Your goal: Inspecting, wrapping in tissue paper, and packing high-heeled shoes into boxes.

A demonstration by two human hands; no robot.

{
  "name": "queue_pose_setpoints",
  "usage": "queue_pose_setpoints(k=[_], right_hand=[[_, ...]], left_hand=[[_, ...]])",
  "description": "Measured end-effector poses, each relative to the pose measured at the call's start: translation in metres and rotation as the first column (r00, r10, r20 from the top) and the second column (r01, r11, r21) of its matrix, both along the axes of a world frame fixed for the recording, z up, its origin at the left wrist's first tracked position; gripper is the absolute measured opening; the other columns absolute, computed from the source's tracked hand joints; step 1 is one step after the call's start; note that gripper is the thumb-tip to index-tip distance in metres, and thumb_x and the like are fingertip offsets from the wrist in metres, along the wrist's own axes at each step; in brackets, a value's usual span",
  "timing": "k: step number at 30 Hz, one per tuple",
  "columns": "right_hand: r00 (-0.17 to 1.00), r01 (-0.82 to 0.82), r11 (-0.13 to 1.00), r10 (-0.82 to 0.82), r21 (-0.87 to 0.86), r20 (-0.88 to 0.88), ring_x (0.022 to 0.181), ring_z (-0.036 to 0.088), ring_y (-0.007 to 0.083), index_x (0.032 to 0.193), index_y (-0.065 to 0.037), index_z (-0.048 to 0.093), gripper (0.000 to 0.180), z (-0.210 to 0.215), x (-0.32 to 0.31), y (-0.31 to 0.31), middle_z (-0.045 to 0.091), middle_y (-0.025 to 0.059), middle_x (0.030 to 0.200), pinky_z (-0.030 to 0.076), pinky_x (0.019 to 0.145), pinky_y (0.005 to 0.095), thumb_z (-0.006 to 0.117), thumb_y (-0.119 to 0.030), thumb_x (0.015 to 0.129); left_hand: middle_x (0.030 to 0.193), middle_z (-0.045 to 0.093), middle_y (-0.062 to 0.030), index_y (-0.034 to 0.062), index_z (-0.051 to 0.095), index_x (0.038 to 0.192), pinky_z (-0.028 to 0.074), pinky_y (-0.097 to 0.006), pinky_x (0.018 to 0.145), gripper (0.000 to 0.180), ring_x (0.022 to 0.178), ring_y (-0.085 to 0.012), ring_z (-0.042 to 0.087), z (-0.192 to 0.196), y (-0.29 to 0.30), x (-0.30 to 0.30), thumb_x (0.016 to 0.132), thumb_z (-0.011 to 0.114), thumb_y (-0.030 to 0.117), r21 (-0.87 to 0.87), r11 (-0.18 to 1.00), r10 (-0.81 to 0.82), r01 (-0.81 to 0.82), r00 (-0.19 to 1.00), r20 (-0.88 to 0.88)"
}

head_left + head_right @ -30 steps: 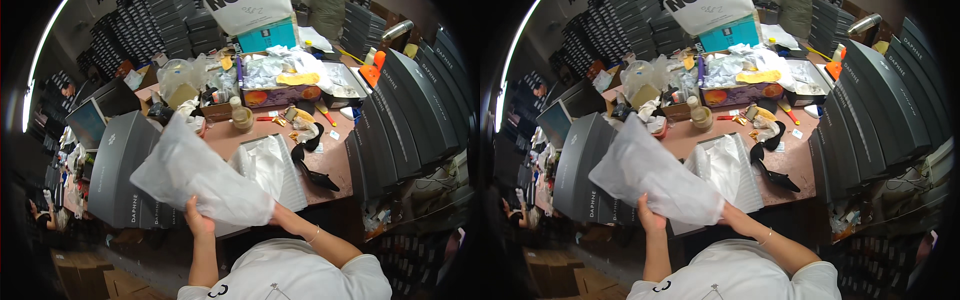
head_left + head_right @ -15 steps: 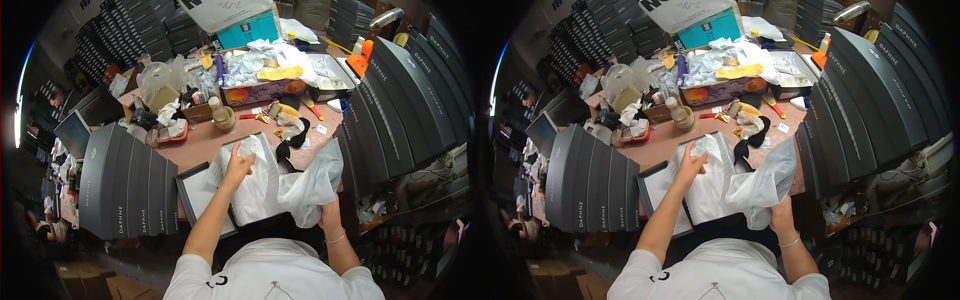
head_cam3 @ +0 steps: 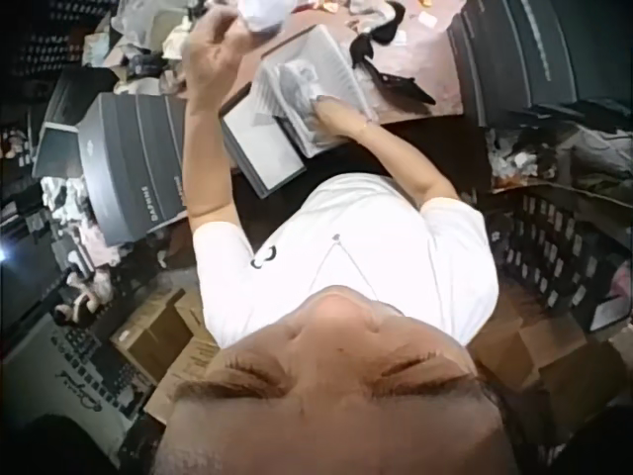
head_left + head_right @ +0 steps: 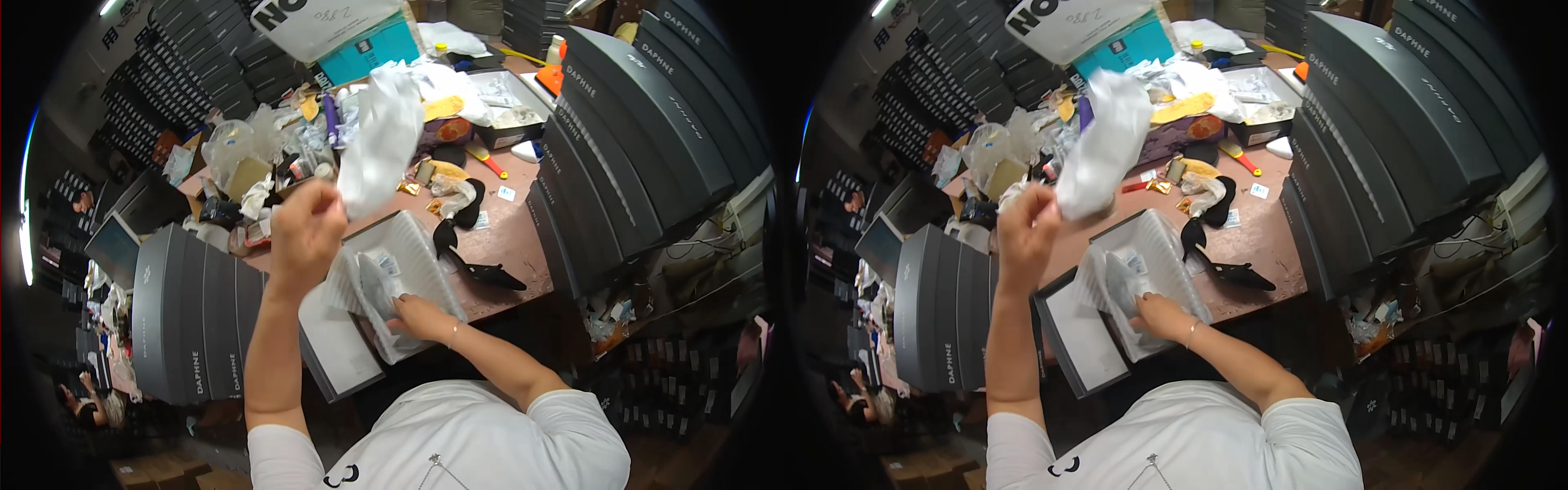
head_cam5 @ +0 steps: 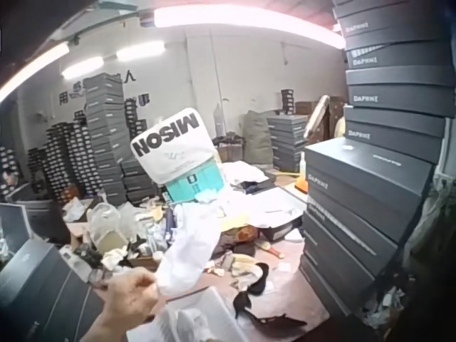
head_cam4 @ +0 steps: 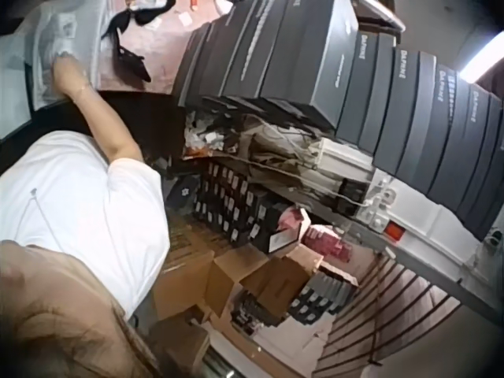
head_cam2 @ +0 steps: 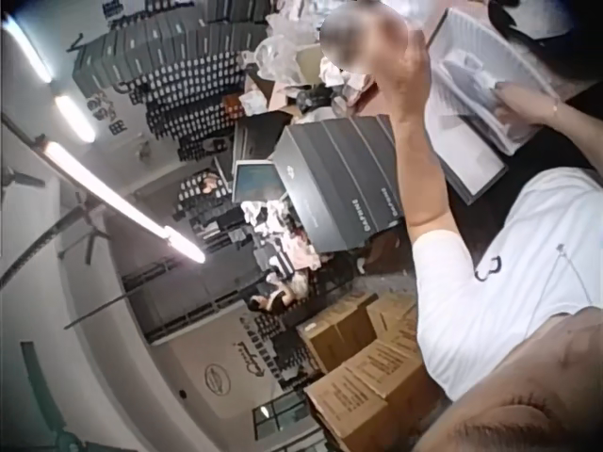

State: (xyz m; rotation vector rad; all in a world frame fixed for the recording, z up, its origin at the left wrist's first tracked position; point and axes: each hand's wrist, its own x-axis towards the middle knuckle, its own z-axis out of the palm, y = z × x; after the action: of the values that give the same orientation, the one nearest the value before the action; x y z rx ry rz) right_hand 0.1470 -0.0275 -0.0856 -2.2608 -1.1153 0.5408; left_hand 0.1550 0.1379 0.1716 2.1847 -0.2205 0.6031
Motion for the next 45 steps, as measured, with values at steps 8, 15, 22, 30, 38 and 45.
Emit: queue_pose_setpoints(k=[8, 15, 22, 30, 38, 45], right_hand=[[0.807, 0.432, 0.901, -0.397, 0.021, 0.438, 0.103, 0.054, 0.0291, 0.098, -0.007, 0.062, 0.039, -0.004, 0.054, -0.145, 0.06, 0.0103, 0.098, 0.038, 0.09, 0.0447, 0.078, -0.027, 0.068], [0.78, 0.614, 0.615, -0.38, 0.494, -0.497, 0.087, 0.058, 0.0146, 0.108, 0.0, 0.061, 0.035, 0.067, -0.005, -0.154, 0.063, 0.0052, 0.096, 0.047, 0.079, 0.0282, 0.074, -0.012, 0.078], [0.809, 0.506, 0.562, -0.047, 0.654, -0.586, 0.103, 0.055, 0.0127, 0.118, 0.0, 0.057, 0.046, 0.098, -0.045, -0.131, 0.059, 0.0051, 0.112, 0.044, 0.092, 0.0265, 0.077, -0.007, 0.078], [0.943, 0.33, 0.499, -0.212, 0.801, -0.257, 0.12, 0.052, 0.0237, 0.135, 0.0, 0.045, 0.067, 0.193, -0.007, -0.12, 0.052, 0.0175, 0.13, 0.041, 0.101, 0.0361, 0.07, -0.038, 0.085], [0.15, 0.379, 0.824, 0.395, 0.422, -0.906, 0.129, 0.044, 0.0307, 0.139, 0.003, 0.036, 0.087, 0.112, -0.043, -0.126, 0.043, 0.0249, 0.138, 0.038, 0.106, 0.0407, 0.064, -0.056, 0.083], [-0.082, 0.566, 0.777, 0.385, 0.275, -0.919, 0.091, 0.067, 0.0222, 0.107, 0.002, 0.061, 0.039, 0.096, -0.051, -0.095, 0.067, 0.0194, 0.104, 0.054, 0.085, 0.0321, 0.045, -0.032, 0.097]], left_hand=[[0.091, 0.061, -0.0148, -0.0002, 0.062, 0.087, 0.048, -0.032, 0.075, 0.011, 0.085, -0.0274, 0.061, -0.125, 0.023, -0.073, 0.078, 0.063, 0.006, 0.475, 0.879, 0.18, -0.045, 0.953, -0.243], [0.122, 0.058, -0.0156, -0.0007, 0.058, 0.119, 0.042, -0.033, 0.098, 0.036, 0.115, -0.0241, 0.055, -0.126, -0.029, -0.105, 0.086, 0.066, 0.012, -0.463, 0.886, -0.179, -0.022, 0.905, -0.386], [0.111, 0.062, -0.0168, -0.0049, 0.049, 0.119, 0.046, -0.03, 0.087, 0.043, 0.103, -0.0189, 0.059, -0.132, -0.116, -0.088, 0.089, 0.067, 0.02, -0.82, 0.567, -0.436, 0.076, 0.872, -0.221], [0.079, 0.063, -0.0193, -0.0031, 0.055, 0.108, 0.048, -0.038, 0.066, 0.035, 0.073, -0.0325, 0.062, -0.107, -0.084, -0.136, 0.085, 0.069, 0.019, -0.197, 0.964, -0.238, 0.177, 0.908, -0.345], [0.07, 0.057, -0.0055, 0.0052, 0.058, 0.11, 0.045, -0.036, 0.068, 0.032, 0.066, -0.024, 0.058, -0.117, -0.063, -0.154, 0.081, 0.067, 0.017, 0.376, 0.753, -0.446, 0.54, 0.839, -0.312], [0.138, 0.038, -0.0188, 0.0058, 0.028, 0.145, 0.052, -0.037, 0.085, 0.09, 0.125, -0.0299, 0.045, -0.102, -0.05, -0.14, 0.073, 0.081, 0.023, -0.189, 0.914, -0.407, 0.36, 0.815, -0.414]])
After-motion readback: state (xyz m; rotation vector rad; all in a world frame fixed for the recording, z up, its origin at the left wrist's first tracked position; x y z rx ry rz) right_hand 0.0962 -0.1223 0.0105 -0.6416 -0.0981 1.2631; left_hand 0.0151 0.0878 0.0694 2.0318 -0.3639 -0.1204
